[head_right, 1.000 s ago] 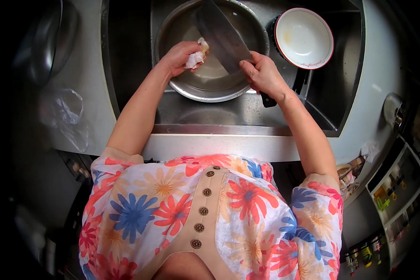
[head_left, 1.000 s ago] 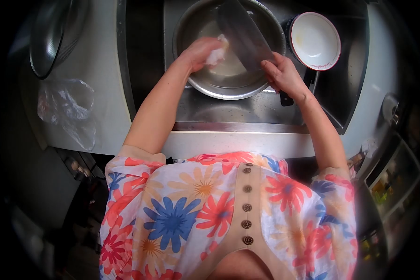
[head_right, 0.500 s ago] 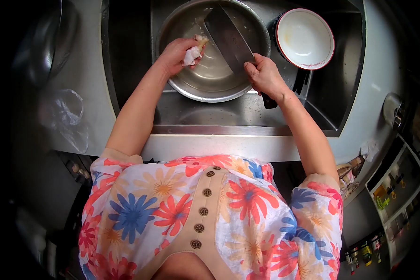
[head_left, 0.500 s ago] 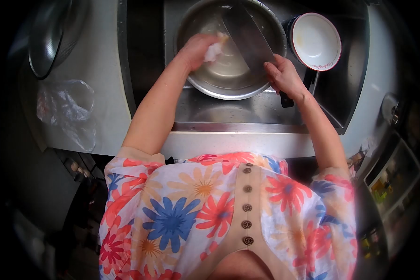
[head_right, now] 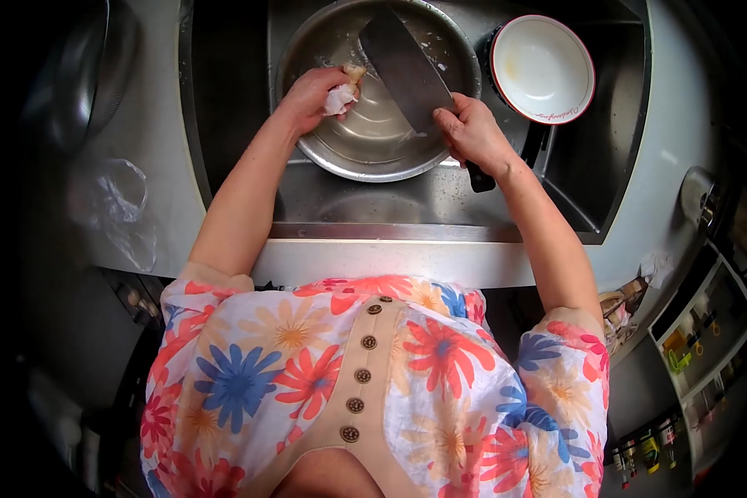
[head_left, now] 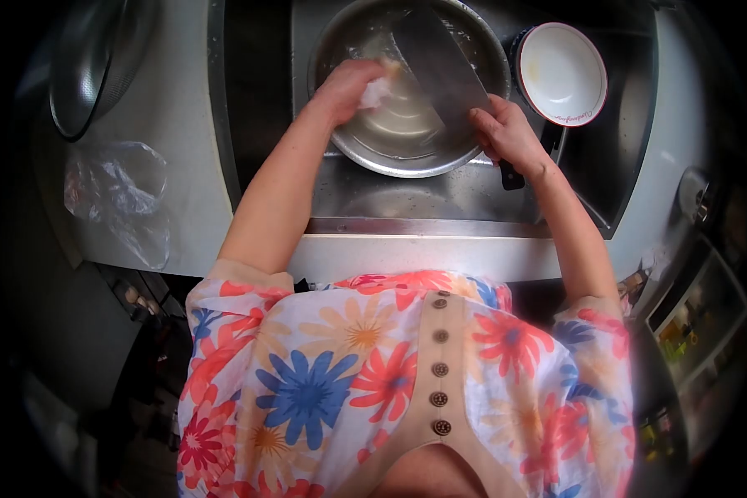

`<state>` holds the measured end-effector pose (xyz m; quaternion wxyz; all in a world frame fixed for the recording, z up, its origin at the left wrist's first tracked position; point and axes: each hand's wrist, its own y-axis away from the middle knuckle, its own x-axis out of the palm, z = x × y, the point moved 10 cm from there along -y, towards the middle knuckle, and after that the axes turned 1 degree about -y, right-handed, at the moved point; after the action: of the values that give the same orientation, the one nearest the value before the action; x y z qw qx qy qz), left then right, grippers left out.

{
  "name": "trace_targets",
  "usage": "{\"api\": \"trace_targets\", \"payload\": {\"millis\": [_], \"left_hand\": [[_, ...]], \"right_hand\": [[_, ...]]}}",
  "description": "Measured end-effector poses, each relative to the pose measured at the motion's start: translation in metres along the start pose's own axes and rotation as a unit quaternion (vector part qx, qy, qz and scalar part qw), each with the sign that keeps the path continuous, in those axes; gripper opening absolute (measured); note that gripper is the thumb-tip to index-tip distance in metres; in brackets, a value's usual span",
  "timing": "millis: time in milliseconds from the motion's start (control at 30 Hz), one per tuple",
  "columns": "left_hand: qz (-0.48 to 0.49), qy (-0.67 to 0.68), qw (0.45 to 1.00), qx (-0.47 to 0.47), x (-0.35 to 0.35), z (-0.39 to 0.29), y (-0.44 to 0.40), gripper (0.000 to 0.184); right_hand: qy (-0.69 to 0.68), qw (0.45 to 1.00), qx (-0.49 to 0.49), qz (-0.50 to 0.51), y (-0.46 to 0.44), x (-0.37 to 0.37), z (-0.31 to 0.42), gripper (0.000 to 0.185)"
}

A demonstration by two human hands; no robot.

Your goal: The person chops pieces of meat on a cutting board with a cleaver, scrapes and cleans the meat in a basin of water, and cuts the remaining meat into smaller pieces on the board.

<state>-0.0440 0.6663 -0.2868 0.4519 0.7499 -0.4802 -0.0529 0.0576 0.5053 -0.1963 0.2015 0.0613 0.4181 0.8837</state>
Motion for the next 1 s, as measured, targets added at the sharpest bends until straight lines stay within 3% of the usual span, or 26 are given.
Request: {"api": "trace_targets", "payload": {"millis": [300,400,700,800,900,1000], "left_hand": [[-0.015,-0.029,0.999,-0.012,0.003,0.0,0.0,0.019],[-0.019,-0.033,0.999,-0.031,-0.002,0.005,-0.001,0.019],[0.054,-0.016,0.998,0.022,0.011,-0.011,0.004,0.022],[0.076,-0.007,0.997,0.034,0.02,-0.017,0.009,0.024],[0.087,-0.03,0.995,0.05,0.029,-0.026,0.015,0.027],[0.087,-0.07,0.992,0.065,0.034,-0.028,0.014,0.027]], "right_hand": [[-0.023,0.999,-0.026,0.027,0.005,0.015,0.008,0.015],[0.005,1.0,-0.019,-0.011,0.002,0.006,0.003,0.015],[0.006,0.999,0.052,0.005,-0.009,0.003,-0.013,0.02],[0.113,0.993,0.026,-0.024,-0.01,-0.004,-0.007,0.02],[0.373,0.904,-0.136,-0.157,0.001,-0.011,0.022,0.017],[0.464,0.869,-0.089,-0.145,0.008,-0.01,0.031,0.019]]}}
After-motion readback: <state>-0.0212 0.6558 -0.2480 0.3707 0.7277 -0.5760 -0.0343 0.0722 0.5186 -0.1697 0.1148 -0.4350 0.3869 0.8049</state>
